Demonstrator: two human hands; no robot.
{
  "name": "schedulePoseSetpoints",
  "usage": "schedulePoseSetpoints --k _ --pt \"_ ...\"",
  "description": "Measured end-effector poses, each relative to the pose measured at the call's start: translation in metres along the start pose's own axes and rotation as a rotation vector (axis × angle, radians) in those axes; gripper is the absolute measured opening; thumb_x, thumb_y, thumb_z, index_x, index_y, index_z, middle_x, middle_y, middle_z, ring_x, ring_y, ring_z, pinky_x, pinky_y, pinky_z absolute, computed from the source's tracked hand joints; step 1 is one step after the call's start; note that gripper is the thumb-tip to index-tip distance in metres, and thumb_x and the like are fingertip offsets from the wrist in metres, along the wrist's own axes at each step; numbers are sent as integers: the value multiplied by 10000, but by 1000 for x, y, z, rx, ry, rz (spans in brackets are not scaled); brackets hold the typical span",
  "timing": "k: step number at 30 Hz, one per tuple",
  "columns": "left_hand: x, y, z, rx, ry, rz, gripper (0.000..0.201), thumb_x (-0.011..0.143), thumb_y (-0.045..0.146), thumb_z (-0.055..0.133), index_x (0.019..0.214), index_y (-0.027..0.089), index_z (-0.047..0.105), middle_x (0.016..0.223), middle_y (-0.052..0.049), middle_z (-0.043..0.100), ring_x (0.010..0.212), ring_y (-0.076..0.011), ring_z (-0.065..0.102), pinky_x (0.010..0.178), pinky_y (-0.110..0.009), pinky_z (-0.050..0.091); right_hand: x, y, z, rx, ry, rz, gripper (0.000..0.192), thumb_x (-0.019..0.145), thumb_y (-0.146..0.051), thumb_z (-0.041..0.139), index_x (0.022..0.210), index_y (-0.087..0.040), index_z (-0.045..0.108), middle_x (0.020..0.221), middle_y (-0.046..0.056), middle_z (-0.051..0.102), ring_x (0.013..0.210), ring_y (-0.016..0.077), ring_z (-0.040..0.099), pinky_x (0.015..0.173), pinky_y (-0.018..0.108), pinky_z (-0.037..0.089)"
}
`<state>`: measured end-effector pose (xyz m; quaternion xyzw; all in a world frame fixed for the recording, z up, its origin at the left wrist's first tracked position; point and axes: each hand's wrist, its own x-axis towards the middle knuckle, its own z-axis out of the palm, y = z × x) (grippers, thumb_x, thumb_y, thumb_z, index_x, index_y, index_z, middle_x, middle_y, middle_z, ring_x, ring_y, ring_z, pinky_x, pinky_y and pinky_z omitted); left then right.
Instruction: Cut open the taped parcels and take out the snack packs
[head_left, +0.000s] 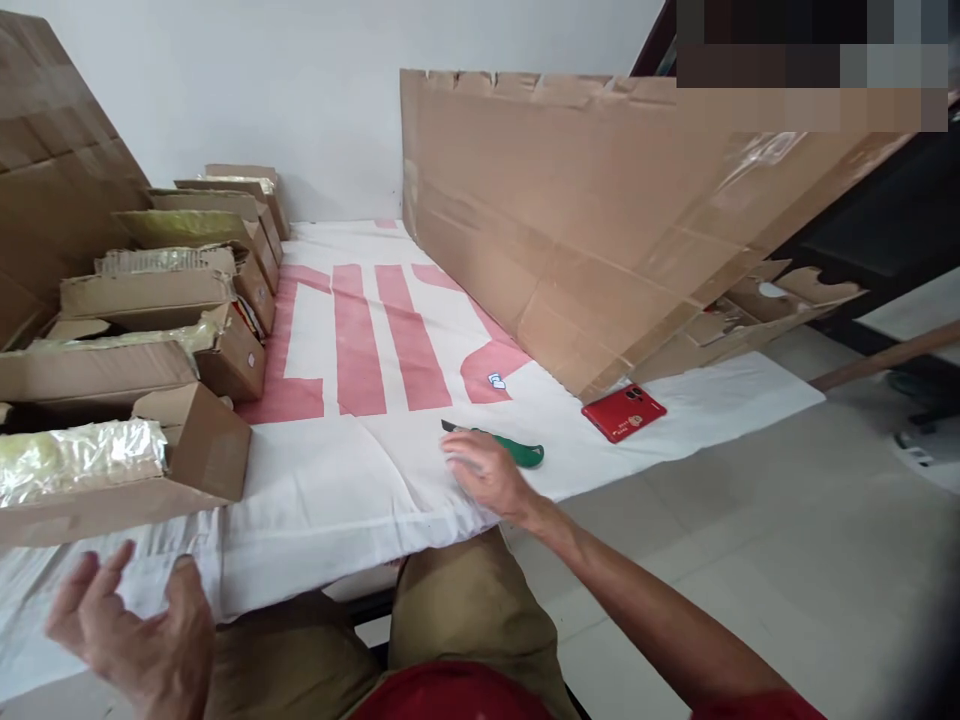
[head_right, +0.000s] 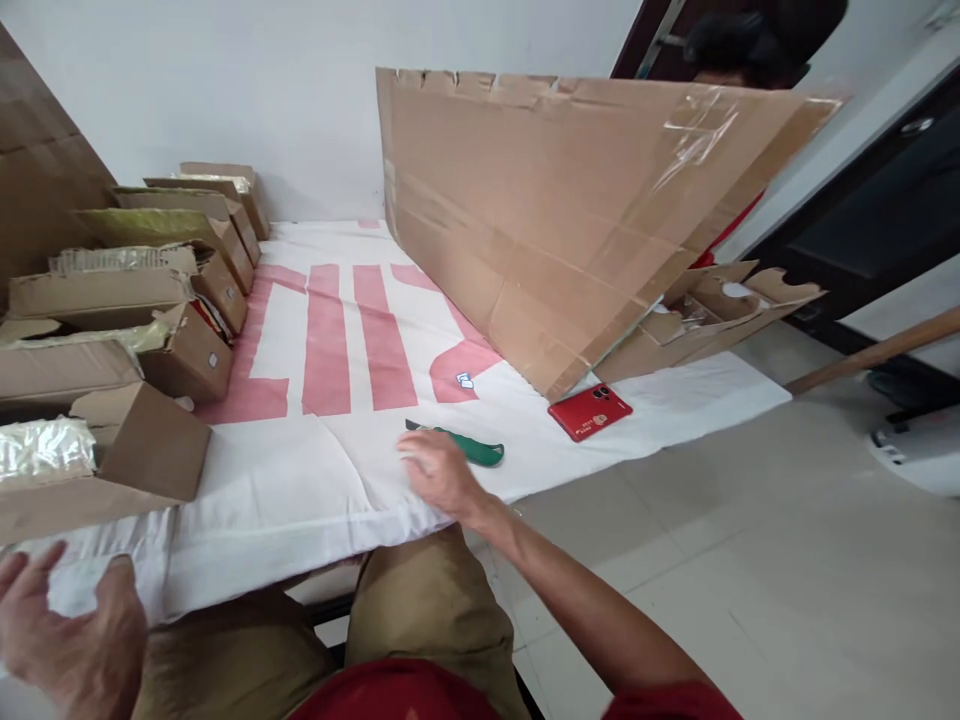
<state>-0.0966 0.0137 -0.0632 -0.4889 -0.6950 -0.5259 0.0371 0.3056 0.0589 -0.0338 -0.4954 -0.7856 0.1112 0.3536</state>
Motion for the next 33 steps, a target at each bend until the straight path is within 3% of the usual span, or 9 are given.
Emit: schedulePoseSetpoints --k 2,5,8,11,14,19,22,27,33 --pt "-15 27 -1 -8 -28 124 445 862 326 734 1282 192 685 1477 -155 570 1410 -388 519 1240 -608 359 -20 25 -29 -86 44 94 281 933 -188 554 1117 -240 760 1200 103 781 1129 274 714 1000 463 544" --pt "-22 56 14 -43 -230 220 298 913 369 691 1169 218 713 1434 -139 618 1330 -353 592 1145 -573 481 -39 45 -50 -192 59 202 324 891 -214 583 1168 -214 752 1261 144 752 1168 342 677 979 511 518" --pt "-16 72 48 -55 -397 368 313 957 416 624 1180 213 708 1454 -170 597 1315 -375 601 1043 -577 549 -45 49 -49 -240 20 241 383 855 -204 616 1218 -213 737 1265 139 752 1163 347 667 969 492 503" --pt "-18 82 84 -59 -517 563 366 981 409 587 1261 191 679 1538 -209 532 1422 -416 524 1083 -618 510 -41 45 -38 -244 -26 231 410 861 -165 598 1245 -221 730 1211 121 771 1130 320 675 973 470 494" --pt "-36 86 103 -37 -616 699 387 989 400 592 1309 193 656 1570 -203 520 1473 -413 482 1093 -590 509 -39 41 -32 -222 -65 204 426 871 -146 598 1269 -232 723 1214 105 771 1141 298 673 986 451 491" --pt "-71 79 90 54 -640 874 414 1018 352 551 1385 166 596 1505 -179 610 1419 -376 546 1147 -567 445 -44 37 -39 -156 -110 173 381 892 -215 644 1262 -243 727 1216 87 774 1161 284 679 1010 437 489" --pt "-79 79 76 73 -624 903 431 1014 335 566 1407 159 578 1514 -173 606 1430 -362 535 1183 -540 397 -35 48 -55 -93 -45 250 298 916 -315 659 1188 -248 758 1231 94 772 1190 295 679 1034 443 496" --pt "-80 83 72 39 -582 889 369 994 334 617 1323 167 617 1421 -168 670 1359 -354 592 1173 -536 404 20 100 -82 -96 69 430 312 963 -234 509 1116 -194 778 1175 116 782 1091 268 705 965 411 544" --pt "-82 88 75 17 -579 826 376 965 344 655 1313 203 622 1409 -155 680 1340 -358 611 1153 -551 426 81 157 -89 -88 -58 553 160 955 -188 619 1014 -167 767 991 70 784 958 211 723 908 369 573"
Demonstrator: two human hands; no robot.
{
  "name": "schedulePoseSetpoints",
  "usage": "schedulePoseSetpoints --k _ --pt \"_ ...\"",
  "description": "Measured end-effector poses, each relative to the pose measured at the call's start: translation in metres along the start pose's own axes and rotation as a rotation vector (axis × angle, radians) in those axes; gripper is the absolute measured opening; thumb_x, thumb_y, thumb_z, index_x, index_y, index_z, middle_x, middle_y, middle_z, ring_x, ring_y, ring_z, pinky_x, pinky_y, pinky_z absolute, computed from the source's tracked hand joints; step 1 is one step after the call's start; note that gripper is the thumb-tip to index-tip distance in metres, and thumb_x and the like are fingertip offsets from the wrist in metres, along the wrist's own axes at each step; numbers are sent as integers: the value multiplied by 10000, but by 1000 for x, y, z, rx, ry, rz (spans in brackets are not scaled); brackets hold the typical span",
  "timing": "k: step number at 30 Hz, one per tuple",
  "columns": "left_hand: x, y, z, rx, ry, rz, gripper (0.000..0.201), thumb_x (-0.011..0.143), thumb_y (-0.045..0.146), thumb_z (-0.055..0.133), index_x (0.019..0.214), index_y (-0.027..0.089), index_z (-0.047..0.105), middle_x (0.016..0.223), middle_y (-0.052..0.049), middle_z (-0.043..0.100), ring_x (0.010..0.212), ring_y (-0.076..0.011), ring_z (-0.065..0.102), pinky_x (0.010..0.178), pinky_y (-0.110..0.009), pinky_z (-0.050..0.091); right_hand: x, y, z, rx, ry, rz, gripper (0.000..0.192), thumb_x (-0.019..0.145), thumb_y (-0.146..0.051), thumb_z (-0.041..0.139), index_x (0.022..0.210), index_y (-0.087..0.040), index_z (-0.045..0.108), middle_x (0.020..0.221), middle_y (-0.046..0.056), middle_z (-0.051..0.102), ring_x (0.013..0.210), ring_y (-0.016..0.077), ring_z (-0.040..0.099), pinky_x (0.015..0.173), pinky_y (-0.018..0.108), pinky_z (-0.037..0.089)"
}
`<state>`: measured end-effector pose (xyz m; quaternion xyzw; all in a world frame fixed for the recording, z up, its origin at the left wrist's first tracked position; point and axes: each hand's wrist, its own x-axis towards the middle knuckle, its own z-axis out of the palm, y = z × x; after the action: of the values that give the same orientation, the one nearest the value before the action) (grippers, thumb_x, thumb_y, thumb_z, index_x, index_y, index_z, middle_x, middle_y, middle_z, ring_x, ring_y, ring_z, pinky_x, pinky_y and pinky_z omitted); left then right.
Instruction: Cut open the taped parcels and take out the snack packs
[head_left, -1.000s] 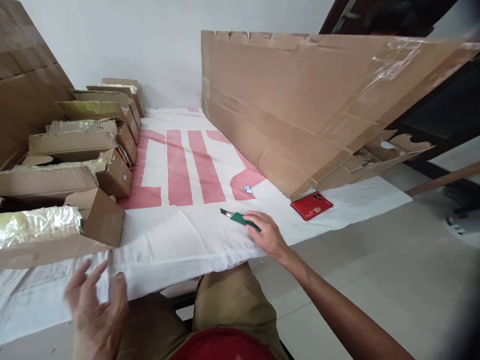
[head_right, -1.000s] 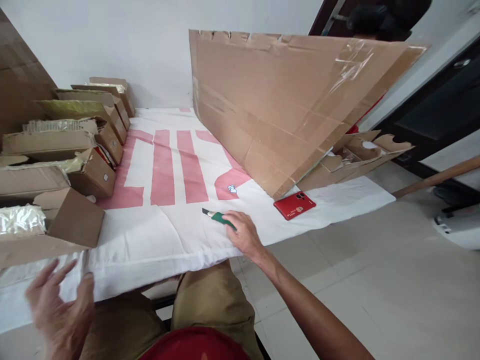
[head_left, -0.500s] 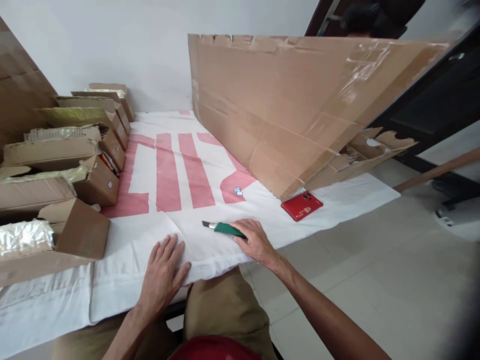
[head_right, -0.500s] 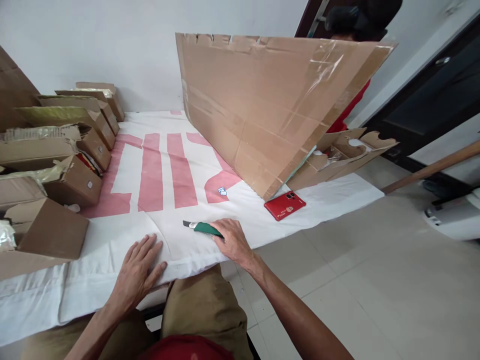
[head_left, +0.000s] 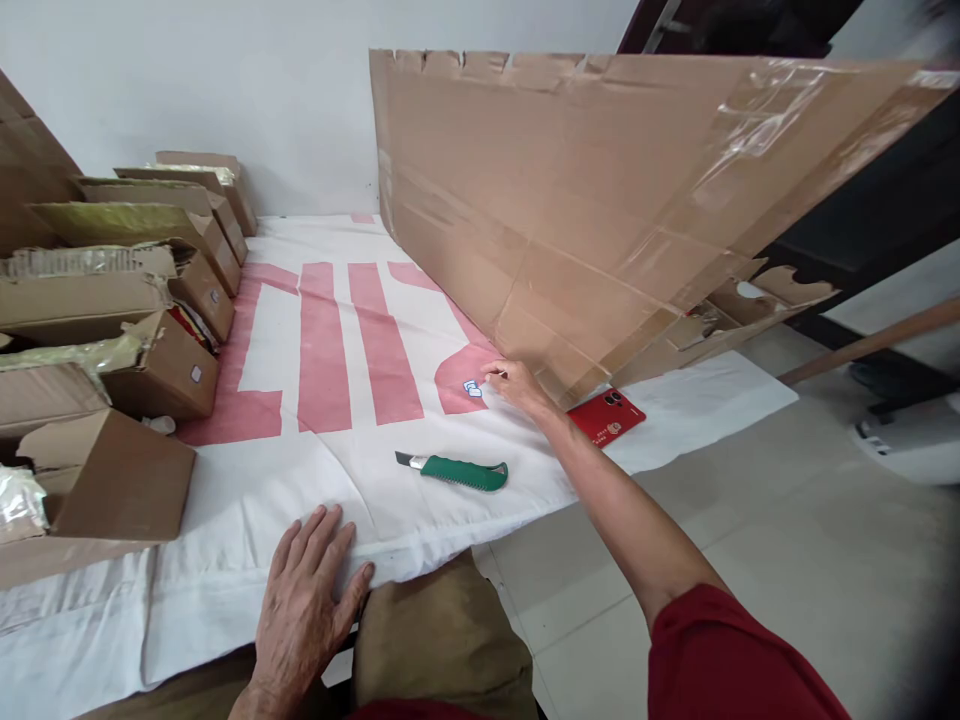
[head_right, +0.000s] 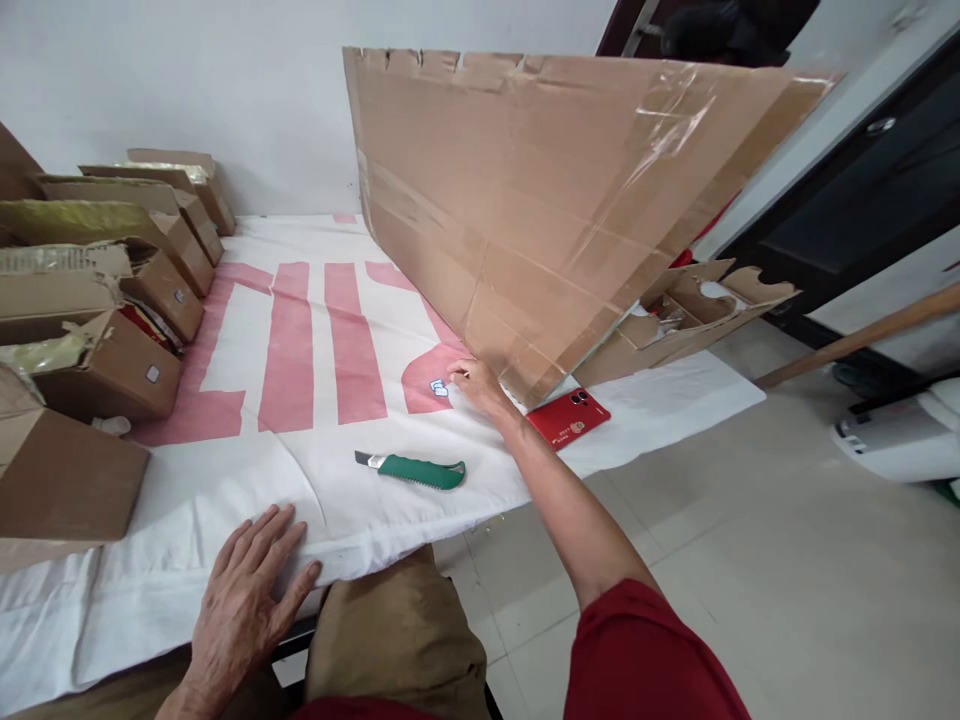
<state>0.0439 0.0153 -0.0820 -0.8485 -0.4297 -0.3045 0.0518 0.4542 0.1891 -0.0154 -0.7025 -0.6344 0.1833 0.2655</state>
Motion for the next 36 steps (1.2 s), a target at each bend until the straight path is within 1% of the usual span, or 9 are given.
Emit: schedulePoseSetpoints --k 2,5,9,13,16,21,23,31,36 --pt "0 1 0 -11 4 -12 375 957 344 662 1304 207 628 1410 -153 679 1340 -359 611 1154 -552 424 10 0 2 -16 -79 11 139 994 -274 671 998 -152 736 974 46 760 907 189 721 864 370 593" --pt "0 1 1 -29 7 -37 380 948 349 670 1306 228 631 1406 -139 684 1339 -352 614 1156 -549 424 15 -1 5 -42 -186 10 233 1003 -369 704 954 -142 710 947 18 733 871 175 712 821 362 603" --pt "1 2 0 -35 14 -40 373 945 343 668 1299 231 633 1387 -139 694 1322 -355 625 1148 -553 432 18 -2 2 -66 -271 14 237 1000 -375 710 959 -142 711 955 20 730 861 170 706 793 345 603" --pt "2 3 0 -13 8 -27 362 958 338 648 1292 199 626 1374 -164 695 1309 -370 629 1134 -564 438 22 0 0 -89 -319 30 243 1005 -385 705 995 -142 708 967 23 728 832 160 702 761 329 606" --pt "3 4 0 3 12 -22 362 961 327 644 1294 185 623 1374 -171 694 1309 -369 627 1137 -561 434 23 2 0 -94 -336 29 246 1012 -391 693 1021 -145 702 984 25 720 834 160 695 757 327 604" --pt "3 5 0 3 9 -30 366 959 325 650 1296 185 627 1374 -163 695 1316 -362 622 1149 -553 426 20 4 -2 -73 -339 14 266 1010 -406 689 948 -147 678 889 0 681 755 138 653 706 299 570" --pt "3 5 -1 3 11 -28 363 954 325 655 1287 183 633 1373 -164 695 1313 -363 625 1152 -549 422 19 5 -2 -51 -338 15 265 1010 -405 688 950 -147 674 882 -2 675 739 132 643 692 291 562" --pt "2 4 0 15 8 -15 364 955 323 652 1283 167 633 1373 -174 692 1313 -367 622 1153 -550 417 26 7 -2 25 -321 39 250 1027 -392 675 1048 -144 687 945 17 703 766 135 676 701 298 596" --pt "2 5 1 17 11 -29 376 948 327 658 1295 186 626 1377 -167 692 1312 -363 628 1158 -550 419 32 2 7 48 -298 43 243 1031 -376 673 1103 -144 691 1015 36 720 835 154 703 753 329 617"
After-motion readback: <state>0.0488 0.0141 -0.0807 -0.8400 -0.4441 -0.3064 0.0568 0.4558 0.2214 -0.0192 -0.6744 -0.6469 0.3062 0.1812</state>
